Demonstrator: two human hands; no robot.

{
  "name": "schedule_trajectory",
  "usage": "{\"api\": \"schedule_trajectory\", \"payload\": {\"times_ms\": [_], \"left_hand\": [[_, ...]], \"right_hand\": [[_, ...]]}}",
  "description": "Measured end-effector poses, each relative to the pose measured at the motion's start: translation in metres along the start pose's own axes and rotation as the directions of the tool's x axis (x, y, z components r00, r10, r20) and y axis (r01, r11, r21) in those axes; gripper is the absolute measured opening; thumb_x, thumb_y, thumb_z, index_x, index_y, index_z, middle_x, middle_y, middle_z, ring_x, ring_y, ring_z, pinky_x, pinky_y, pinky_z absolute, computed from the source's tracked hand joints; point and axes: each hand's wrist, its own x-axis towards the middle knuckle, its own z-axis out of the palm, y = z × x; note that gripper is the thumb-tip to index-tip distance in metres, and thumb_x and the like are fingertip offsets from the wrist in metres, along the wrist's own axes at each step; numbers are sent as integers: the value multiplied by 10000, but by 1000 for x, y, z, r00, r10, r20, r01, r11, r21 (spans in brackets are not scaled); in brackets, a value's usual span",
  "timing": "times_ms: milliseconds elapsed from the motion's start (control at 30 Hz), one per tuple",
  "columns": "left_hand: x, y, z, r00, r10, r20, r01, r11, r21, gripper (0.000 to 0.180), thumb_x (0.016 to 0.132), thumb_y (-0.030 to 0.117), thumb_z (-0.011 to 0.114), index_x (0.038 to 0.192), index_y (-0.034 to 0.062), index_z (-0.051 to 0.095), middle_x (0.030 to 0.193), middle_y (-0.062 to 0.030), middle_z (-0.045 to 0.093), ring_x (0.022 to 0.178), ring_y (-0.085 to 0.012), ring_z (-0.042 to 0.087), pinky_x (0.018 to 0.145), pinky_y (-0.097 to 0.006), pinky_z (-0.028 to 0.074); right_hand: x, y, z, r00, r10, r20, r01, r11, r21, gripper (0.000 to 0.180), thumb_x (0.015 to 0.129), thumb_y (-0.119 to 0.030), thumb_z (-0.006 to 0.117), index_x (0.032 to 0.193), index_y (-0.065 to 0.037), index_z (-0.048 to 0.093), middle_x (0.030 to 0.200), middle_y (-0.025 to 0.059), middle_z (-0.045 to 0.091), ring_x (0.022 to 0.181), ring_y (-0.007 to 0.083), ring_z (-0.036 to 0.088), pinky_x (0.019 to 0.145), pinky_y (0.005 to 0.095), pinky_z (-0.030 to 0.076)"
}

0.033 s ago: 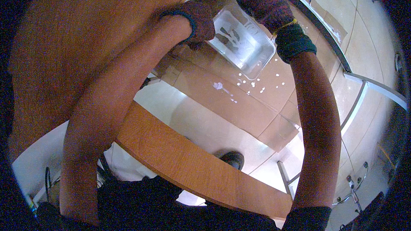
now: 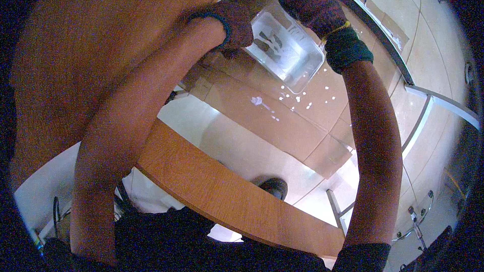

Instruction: The person kneels on a tiled floor and uses a small brush and dustpan to sweep scattered white debris into the dustpan. The person repeatedly brushes debris from the floor and a cardboard sheet into the dustpan.

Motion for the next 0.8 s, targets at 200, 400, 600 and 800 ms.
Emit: {"api": "schedule_trajectory", "payload": {"times_ms": [200,400,600,800], "left_hand": [[7,0,1,991,29,-133,-48,988,-146,397,644,216,643,980,6,655,963,-207,650,896,-318,642,805,-378,514],[11,0,0,987,25,-160,-47,990,-131,397,644,213,644,983,6,653,964,-207,650,899,-318,641,806,-378,514],[10,0,-1,985,28,-168,-46,994,-103,398,645,210,644,987,6,652,966,-207,650,903,-318,640,808,-378,513],[8,1,-1,991,22,-131,-32,997,-70,399,645,206,645,990,6,650,967,-206,649,906,-317,639,809,-379,513]], "right_hand": [[-11,8,17,994,-27,-101,22,998,-56,447,814,-78,554,1230,-239,528,1031,114,597,905,313,589,779,360,493],[-12,10,27,997,-27,-67,30,999,43,405,834,-116,523,1224,-226,528,1034,129,596,913,328,588,780,385,489],[-13,-4,6,998,26,-60,-28,999,-24,409,816,-94,528,1205,-221,535,1026,122,601,917,333,587,787,396,486],[-21,5,17,995,-27,-95,28,1000,5,400,817,-87,526,1198,-207,536,1011,128,604,912,336,587,774,391,492]]}}
